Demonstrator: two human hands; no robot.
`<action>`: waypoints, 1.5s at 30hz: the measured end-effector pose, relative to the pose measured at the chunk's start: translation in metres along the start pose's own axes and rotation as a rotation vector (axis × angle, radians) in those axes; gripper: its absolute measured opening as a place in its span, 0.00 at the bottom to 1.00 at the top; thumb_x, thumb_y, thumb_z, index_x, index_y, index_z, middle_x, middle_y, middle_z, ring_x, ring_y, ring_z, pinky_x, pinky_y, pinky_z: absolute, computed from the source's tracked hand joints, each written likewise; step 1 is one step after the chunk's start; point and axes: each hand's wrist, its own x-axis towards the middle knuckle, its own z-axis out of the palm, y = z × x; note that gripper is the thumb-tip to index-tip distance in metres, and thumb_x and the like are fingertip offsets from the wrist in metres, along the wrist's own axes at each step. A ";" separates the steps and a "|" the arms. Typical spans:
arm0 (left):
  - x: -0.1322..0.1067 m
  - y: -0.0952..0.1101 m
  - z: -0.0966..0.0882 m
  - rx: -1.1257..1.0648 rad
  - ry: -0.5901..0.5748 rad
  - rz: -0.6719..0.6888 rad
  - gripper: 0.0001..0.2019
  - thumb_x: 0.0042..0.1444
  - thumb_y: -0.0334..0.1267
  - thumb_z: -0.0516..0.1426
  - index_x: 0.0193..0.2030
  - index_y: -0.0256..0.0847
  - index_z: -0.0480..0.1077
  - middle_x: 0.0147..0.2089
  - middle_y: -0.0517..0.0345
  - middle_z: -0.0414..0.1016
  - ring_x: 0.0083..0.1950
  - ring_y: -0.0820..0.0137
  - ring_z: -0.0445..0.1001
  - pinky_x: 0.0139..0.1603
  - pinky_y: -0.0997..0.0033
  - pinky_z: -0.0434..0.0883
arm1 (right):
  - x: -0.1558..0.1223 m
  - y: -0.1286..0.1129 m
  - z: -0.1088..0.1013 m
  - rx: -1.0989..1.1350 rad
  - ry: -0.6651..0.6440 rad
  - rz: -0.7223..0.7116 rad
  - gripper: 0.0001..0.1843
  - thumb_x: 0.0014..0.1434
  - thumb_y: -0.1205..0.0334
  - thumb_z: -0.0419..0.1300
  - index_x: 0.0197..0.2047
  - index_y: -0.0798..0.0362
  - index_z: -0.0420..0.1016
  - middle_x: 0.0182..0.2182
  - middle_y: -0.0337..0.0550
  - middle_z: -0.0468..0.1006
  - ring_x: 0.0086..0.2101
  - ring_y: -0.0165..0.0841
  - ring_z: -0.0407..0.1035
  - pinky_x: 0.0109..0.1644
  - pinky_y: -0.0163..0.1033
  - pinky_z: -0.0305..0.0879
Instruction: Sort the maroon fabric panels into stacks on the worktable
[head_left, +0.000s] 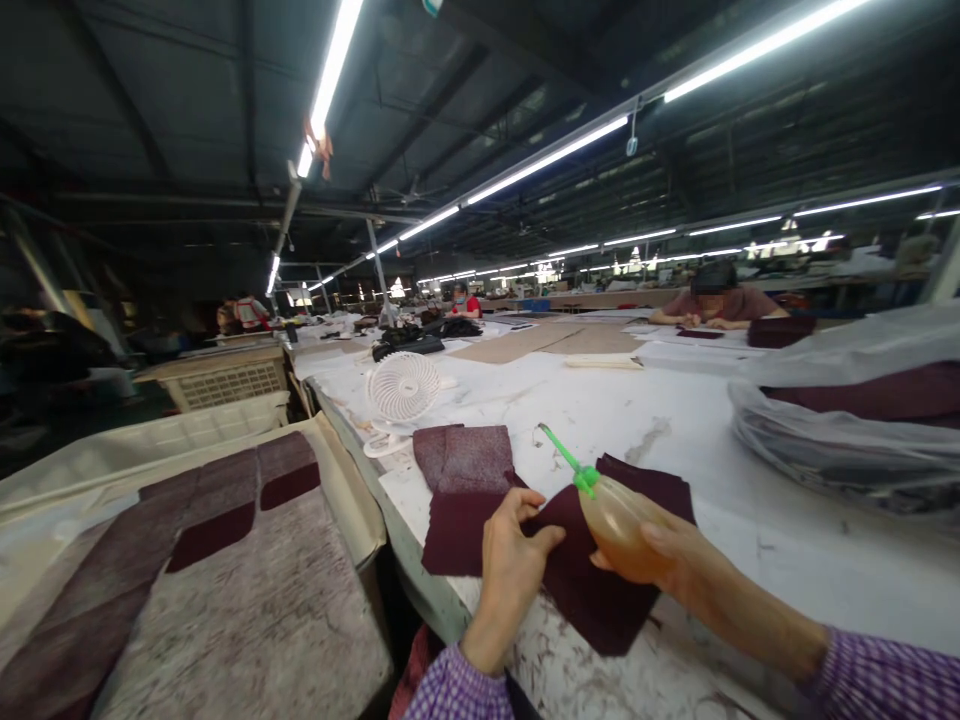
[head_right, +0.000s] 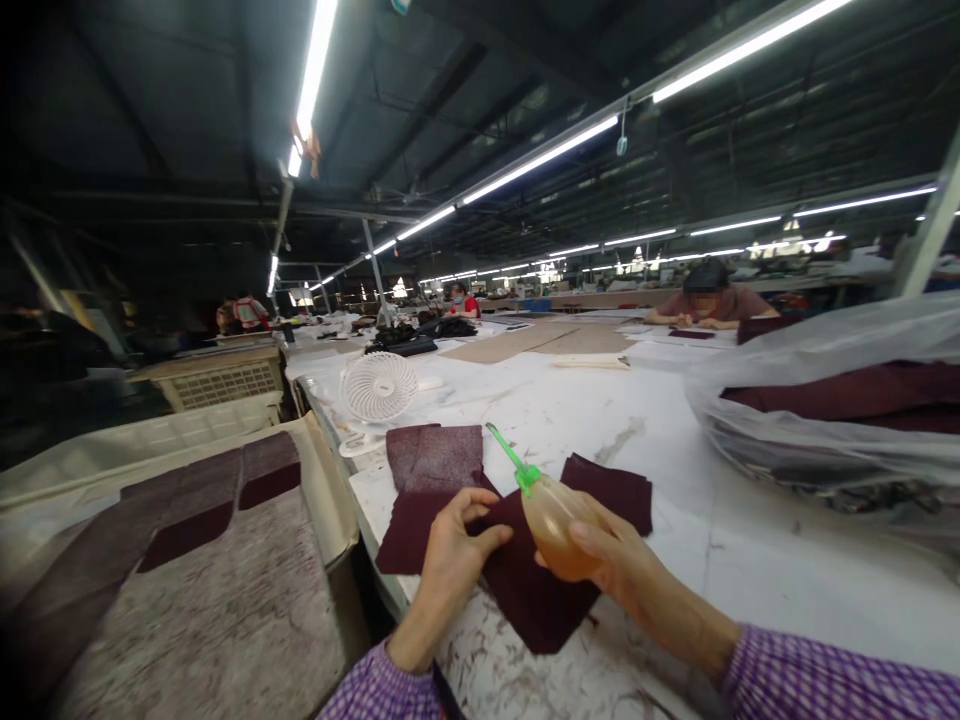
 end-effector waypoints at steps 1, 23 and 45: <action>0.000 0.000 -0.001 -0.073 -0.022 -0.007 0.13 0.40 0.30 0.62 0.35 0.41 0.69 0.32 0.59 0.74 0.35 0.68 0.73 0.33 0.73 0.67 | 0.000 -0.004 0.001 -0.006 0.002 -0.015 0.26 0.58 0.50 0.57 0.60 0.40 0.63 0.62 0.40 0.59 0.57 0.45 0.59 0.57 0.54 0.61; -0.009 0.032 -0.010 -0.532 -0.183 -0.193 0.28 0.29 0.35 0.70 0.41 0.38 0.68 0.27 0.65 0.71 0.27 0.74 0.73 0.29 0.75 0.71 | -0.008 -0.046 0.012 -0.098 0.108 -0.090 0.26 0.51 0.48 0.61 0.53 0.45 0.69 0.42 0.45 0.77 0.38 0.42 0.72 0.47 0.50 0.69; 0.002 0.024 -0.065 -0.667 -0.192 -0.123 0.06 0.45 0.32 0.64 0.29 0.36 0.70 0.30 0.61 0.75 0.30 0.77 0.70 0.33 0.79 0.66 | 0.012 -0.004 -0.013 -0.521 0.309 0.023 0.31 0.52 0.48 0.61 0.55 0.54 0.61 0.48 0.51 0.71 0.45 0.43 0.68 0.46 0.45 0.68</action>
